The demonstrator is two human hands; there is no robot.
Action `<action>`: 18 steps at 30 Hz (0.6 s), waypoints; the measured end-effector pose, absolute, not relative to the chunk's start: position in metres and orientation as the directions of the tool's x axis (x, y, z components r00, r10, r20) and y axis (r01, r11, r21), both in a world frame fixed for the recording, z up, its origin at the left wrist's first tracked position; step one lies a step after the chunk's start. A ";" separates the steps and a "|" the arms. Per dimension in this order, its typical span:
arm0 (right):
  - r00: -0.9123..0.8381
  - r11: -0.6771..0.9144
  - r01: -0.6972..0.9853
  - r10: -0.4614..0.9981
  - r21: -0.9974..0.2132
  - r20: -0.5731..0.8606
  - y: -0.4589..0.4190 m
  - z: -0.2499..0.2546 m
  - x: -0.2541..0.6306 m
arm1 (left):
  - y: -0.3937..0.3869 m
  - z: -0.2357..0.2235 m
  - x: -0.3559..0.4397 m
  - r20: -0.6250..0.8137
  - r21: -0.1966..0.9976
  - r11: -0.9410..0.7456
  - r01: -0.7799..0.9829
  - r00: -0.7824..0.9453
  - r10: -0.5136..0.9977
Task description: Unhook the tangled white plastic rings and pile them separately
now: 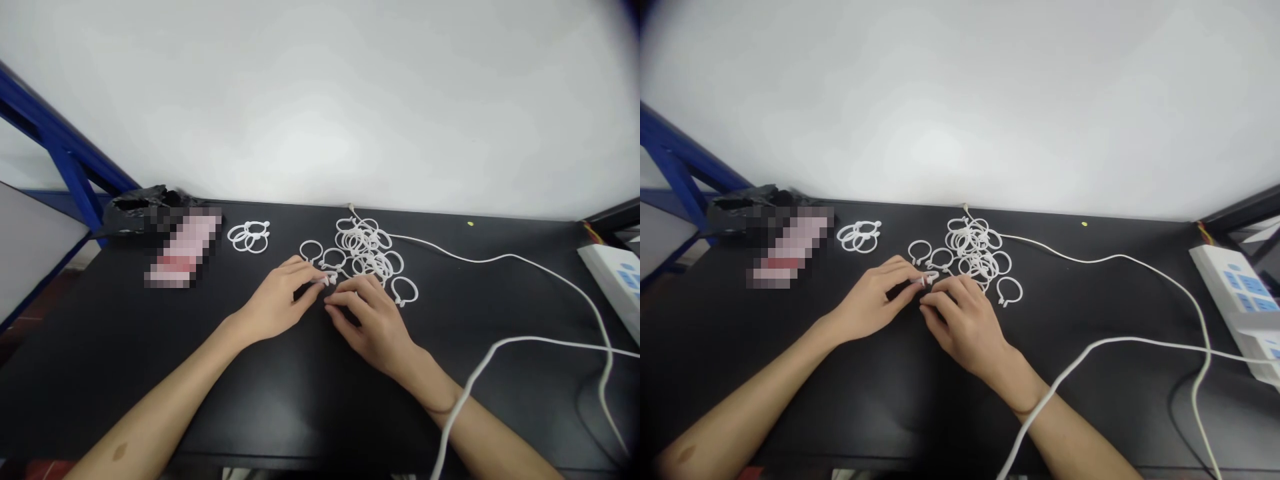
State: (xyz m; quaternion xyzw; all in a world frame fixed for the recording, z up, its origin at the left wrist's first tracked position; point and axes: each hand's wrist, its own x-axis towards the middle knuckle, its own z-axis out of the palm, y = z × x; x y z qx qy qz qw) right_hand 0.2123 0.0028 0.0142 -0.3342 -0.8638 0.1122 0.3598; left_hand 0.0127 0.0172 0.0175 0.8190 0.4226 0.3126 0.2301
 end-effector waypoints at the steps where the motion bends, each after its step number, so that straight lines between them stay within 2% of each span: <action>1: -0.490 0.740 0.501 0.670 -0.449 0.557 0.002 0.015 0.212 | 0.017 0.016 0.013 0.322 0.606 -0.554 0.571 0.461 0.827; 4: -0.418 0.686 0.545 0.721 -0.482 0.553 0.001 0.015 0.213 | 0.019 0.011 0.011 0.336 0.457 -0.619 0.638 0.521 0.785; 8: -0.470 0.662 0.537 0.750 -0.523 0.466 0.003 0.013 0.213 | 0.020 0.010 0.009 0.385 0.322 -0.691 0.647 0.577 0.720; 13: -0.480 0.640 0.491 0.765 -0.591 0.429 0.004 0.010 0.213 | 0.020 0.008 0.007 0.457 0.301 -0.712 0.635 0.559 0.692; 18: -0.452 0.620 0.473 0.781 -0.626 0.432 0.003 0.009 0.212 | 0.018 0.013 0.009 0.436 0.322 -0.680 0.658 0.535 0.724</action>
